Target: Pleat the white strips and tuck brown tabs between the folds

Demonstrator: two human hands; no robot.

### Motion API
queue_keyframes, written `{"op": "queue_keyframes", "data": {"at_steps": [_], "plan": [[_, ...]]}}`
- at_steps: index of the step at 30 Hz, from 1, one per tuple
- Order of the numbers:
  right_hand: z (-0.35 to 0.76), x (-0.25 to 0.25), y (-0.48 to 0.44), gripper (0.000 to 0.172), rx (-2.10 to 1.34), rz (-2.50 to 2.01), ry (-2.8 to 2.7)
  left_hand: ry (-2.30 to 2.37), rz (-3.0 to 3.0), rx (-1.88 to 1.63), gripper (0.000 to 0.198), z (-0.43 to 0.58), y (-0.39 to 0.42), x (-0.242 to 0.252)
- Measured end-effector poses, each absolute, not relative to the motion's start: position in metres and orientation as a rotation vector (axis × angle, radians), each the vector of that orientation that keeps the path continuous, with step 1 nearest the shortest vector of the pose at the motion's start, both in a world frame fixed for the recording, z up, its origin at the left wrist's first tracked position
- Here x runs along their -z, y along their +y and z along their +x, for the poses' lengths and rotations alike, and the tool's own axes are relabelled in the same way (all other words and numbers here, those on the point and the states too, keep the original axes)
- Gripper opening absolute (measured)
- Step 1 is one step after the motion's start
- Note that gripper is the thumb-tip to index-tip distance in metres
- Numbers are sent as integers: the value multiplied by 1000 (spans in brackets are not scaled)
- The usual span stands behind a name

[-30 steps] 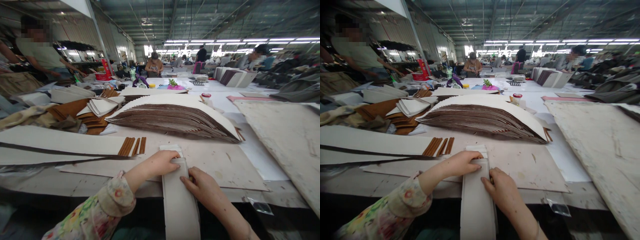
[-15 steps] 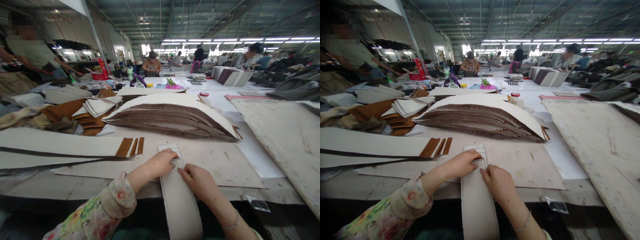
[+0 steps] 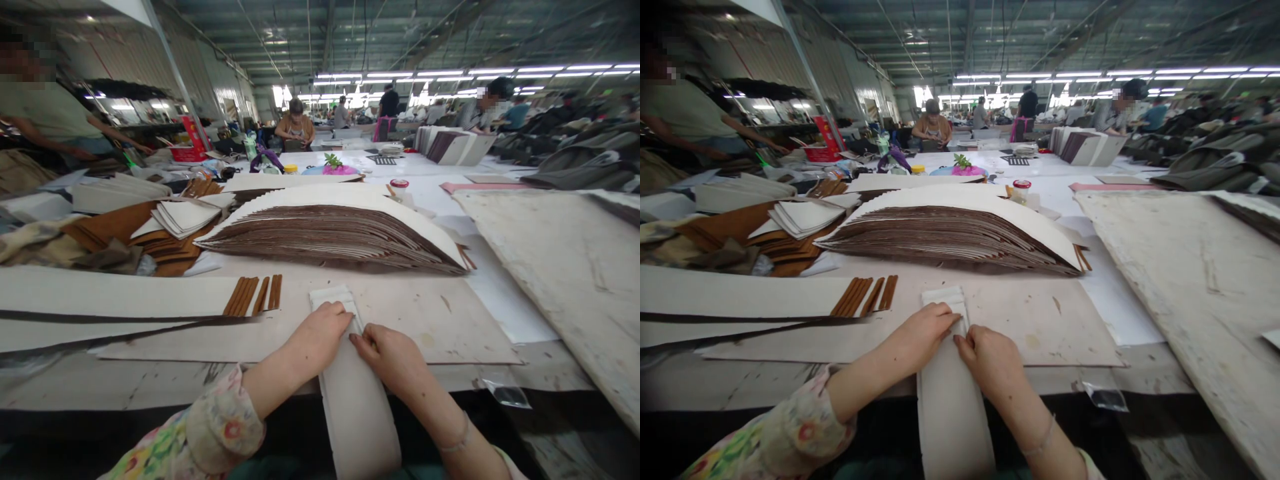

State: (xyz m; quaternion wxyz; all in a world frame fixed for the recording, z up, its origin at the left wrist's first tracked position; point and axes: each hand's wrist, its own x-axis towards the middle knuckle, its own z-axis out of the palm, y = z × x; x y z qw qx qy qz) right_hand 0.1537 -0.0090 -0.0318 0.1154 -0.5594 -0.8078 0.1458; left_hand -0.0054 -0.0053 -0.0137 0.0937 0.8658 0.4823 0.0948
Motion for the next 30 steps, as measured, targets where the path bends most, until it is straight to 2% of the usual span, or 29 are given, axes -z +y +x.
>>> {"op": "queue_keyframes", "data": {"at_steps": [11,17,22,26,30], "plan": [[154,35,-8,31,-408,-1639,-2359,1401,2669,-163,27,0,-10,11],[154,35,-10,30,-408,-1634,-2357,1446,2766,17,24,7,-12,9],[157,34,-1,15,-384,-1470,-2319,1482,2761,-2,23,4,-14,8],[154,43,7,42,-457,-1028,-2262,1506,2705,-110,24,-2,-15,9],[149,51,6,50,-530,-985,-2254,1569,2607,-220,19,-7,-14,13]]}}
